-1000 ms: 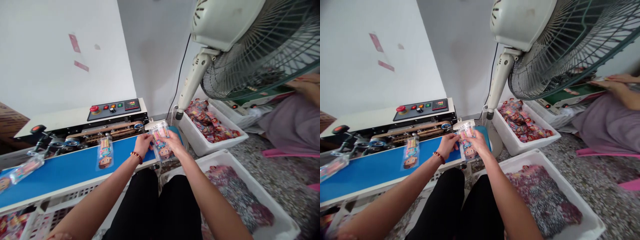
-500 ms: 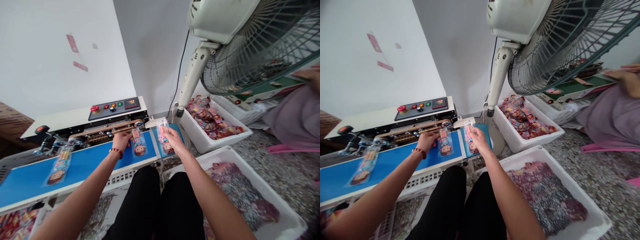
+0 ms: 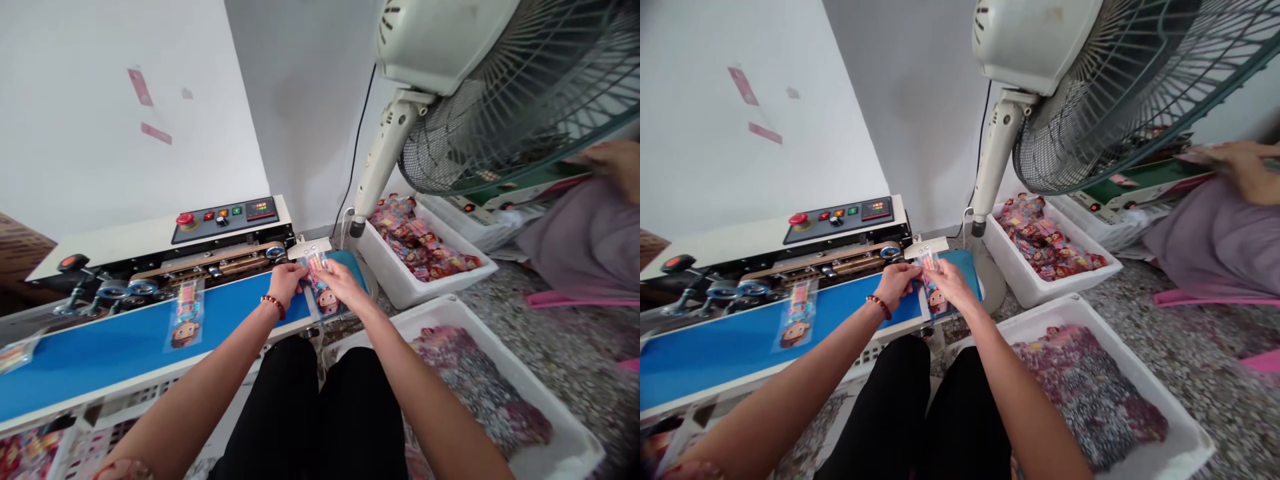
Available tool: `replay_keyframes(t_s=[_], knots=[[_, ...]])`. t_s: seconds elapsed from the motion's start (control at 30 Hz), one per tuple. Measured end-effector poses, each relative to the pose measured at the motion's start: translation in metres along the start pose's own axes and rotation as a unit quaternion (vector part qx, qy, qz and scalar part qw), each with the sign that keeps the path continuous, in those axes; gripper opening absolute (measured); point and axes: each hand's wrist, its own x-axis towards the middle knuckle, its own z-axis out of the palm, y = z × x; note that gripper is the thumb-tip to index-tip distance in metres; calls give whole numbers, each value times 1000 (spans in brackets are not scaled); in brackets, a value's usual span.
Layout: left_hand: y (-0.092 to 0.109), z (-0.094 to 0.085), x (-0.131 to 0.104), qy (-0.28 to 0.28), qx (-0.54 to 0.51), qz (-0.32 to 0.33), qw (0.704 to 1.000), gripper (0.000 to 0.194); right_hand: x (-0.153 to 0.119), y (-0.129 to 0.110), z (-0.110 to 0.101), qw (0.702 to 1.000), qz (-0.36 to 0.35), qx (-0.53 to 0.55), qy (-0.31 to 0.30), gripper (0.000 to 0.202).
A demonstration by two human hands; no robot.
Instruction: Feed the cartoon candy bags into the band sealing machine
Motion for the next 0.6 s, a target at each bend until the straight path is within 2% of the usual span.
replay_keyframes(t_s=[0.1,0.2,0.3,0.4,0.5,0.6], knots=[[1,-7,9,21,31,-15,999,23,-1,-5,7,996,-23,-89,14,17],[0,-19,15,46,56,-3,997,24,-6,-5,7,991,-12,-124,56,15],[-1,-29,21,62,108,0,992,25,-16,2,-2,993,11,-83,84,14],[0,-41,26,92,168,-4,981,29,-37,10,-12,995,0,-32,89,14],[4,-69,25,111,182,-10,977,29,-73,22,-17,992,-25,10,123,20],[4,-112,7,138,211,-10,968,25,-123,53,-24,977,15,54,207,29]])
